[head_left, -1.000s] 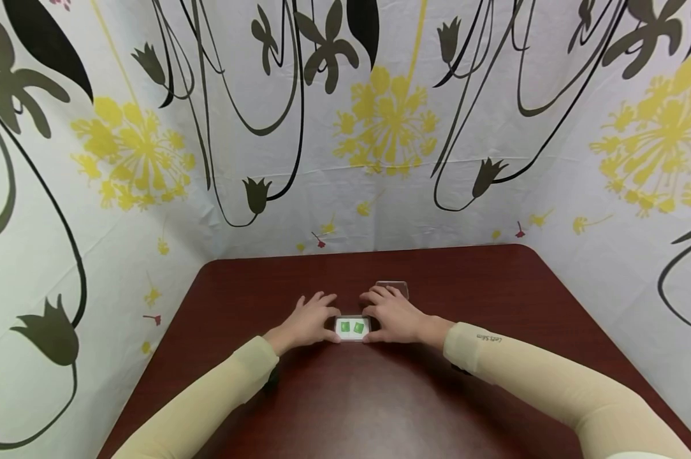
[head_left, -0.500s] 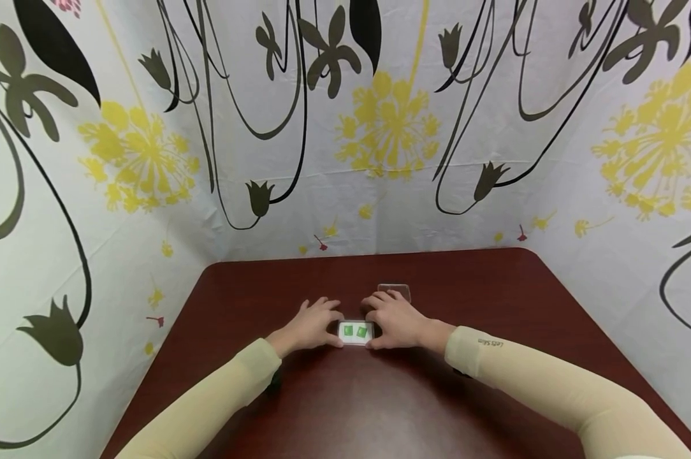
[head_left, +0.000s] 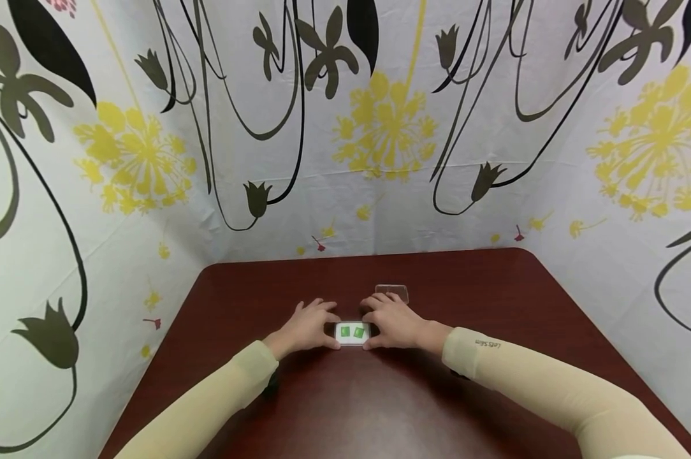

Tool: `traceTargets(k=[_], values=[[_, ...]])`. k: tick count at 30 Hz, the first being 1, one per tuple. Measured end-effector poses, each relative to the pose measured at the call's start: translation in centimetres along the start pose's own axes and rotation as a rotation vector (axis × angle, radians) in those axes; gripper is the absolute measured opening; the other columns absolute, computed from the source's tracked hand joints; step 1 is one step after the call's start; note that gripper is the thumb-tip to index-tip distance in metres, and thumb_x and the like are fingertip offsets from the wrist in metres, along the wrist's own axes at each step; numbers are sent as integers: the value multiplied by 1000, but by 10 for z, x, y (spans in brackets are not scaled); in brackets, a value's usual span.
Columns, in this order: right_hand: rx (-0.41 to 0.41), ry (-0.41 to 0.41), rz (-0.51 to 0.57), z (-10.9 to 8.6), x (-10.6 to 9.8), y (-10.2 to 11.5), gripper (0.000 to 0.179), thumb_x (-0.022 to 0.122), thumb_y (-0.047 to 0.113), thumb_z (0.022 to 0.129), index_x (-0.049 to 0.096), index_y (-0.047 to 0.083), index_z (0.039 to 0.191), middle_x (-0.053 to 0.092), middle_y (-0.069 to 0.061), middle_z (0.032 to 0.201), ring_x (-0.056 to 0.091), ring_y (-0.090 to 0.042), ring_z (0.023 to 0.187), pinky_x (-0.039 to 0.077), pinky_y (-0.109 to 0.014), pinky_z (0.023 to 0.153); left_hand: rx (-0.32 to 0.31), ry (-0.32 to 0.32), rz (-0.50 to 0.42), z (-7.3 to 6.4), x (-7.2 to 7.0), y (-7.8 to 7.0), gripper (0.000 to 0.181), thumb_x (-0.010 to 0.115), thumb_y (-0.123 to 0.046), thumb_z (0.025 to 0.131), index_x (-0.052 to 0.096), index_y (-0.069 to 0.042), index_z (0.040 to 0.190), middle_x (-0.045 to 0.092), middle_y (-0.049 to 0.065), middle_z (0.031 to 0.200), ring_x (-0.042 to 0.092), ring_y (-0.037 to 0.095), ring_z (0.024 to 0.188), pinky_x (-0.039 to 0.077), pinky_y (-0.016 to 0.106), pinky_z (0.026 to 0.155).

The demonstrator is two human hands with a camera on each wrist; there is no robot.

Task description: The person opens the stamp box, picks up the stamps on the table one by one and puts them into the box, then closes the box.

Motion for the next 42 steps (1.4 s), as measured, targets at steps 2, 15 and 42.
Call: traceTargets(k=[2,15,42], values=[[3,-3,-5,0,0,-1,59,70,67,83,76,20,118,53,-6,141,45,-29,132,35,-60,105,-7,-1,2,1,0,0,59,80,-55,81,71,-23,130,47,7,153,39,30,139,25,72,106],[8,-15,-18,0,-16,-8,66,68,69,84,71,19,126,53,-7,141,45,-33,133,36,-61,103,-44,-20,9,2,-12,-4,74,77,-58,83,61,-17,142,45,10,153,33,39,144,18,75,107],[70,-70,-68,-7,-63,-49,63,68,62,88,64,21,136,50,-10,146,43,-33,135,33,-63,105,-68,-157,32,43,-62,-29,73,67,-61,89,50,-25,150,31,9,162,21,38,149,16,73,110]])
Point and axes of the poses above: each hand's wrist, its own z-axis towards the middle knuckle, its own x-axis out of the palm, y = z × x, the point moved 7 cm from there along z, towards the middle knuckle
